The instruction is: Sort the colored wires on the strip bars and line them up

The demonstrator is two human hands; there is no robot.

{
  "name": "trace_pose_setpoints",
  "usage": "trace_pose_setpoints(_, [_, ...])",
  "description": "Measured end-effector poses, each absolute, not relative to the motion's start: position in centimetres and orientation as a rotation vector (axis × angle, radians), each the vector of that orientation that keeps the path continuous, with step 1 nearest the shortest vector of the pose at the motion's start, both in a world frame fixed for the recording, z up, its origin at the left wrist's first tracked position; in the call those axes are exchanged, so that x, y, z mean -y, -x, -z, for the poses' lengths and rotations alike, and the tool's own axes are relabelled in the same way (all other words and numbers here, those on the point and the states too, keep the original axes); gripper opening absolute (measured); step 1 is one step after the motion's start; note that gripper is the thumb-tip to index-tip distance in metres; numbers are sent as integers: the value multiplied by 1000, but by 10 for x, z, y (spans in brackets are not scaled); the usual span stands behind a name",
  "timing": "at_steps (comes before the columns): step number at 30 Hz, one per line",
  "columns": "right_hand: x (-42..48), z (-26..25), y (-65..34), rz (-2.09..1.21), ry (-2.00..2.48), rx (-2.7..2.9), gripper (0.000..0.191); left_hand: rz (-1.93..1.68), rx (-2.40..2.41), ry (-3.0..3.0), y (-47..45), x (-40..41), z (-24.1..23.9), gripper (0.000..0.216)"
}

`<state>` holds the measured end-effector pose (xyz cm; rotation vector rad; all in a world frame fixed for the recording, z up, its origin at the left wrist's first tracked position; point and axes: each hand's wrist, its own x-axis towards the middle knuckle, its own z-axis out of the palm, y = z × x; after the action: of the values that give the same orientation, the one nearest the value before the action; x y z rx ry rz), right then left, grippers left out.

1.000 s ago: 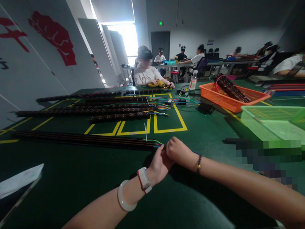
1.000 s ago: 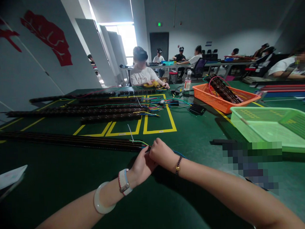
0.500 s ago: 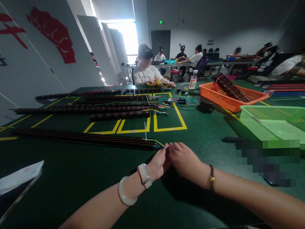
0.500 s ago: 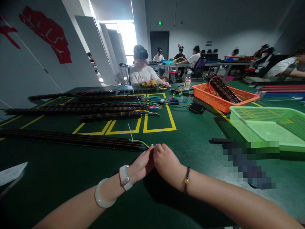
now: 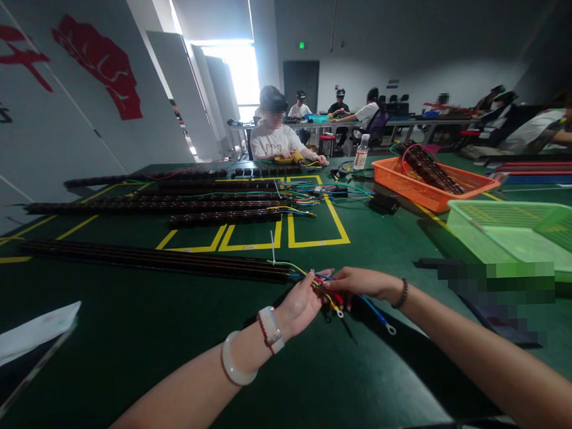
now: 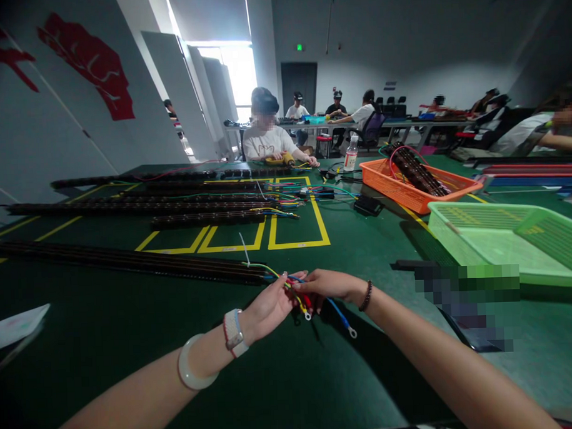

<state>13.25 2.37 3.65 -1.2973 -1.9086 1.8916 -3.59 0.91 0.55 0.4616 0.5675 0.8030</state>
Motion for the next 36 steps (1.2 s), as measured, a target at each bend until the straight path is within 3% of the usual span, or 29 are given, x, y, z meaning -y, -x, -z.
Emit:
trace_pose_setpoints(3, [-21,-31,-126,-2067,1141,1727,44,-765,-508,-518,35,-10,-2,37])
trace_pose_setpoints(6, [-19,-30,-123,-1902,1188,1797,37,-771,-501,-482,36,-9,-6,38])
trace_pose_setpoints(12, [-15,-39,-119,-1180,1494,2369,28,-767,-532,-431,37,-3,-13,34])
trace_pose_setpoints(17, [-5,-46,-109,-143,1715,2692,22,-843,-572,-392,34,-4,-7,24])
trace_pose_setpoints(23, [6,-45,-96,336,1613,2837,18,-862,-568,-393,34,-3,-9,22])
trace_pose_setpoints(30, [12,-35,-103,466,1478,2754,15,-881,-578,-382,33,-6,-7,20])
trace_pose_setpoints(36, [21,-52,-135,317,1242,2610,46,-858,-573,-403,33,-7,-2,21])
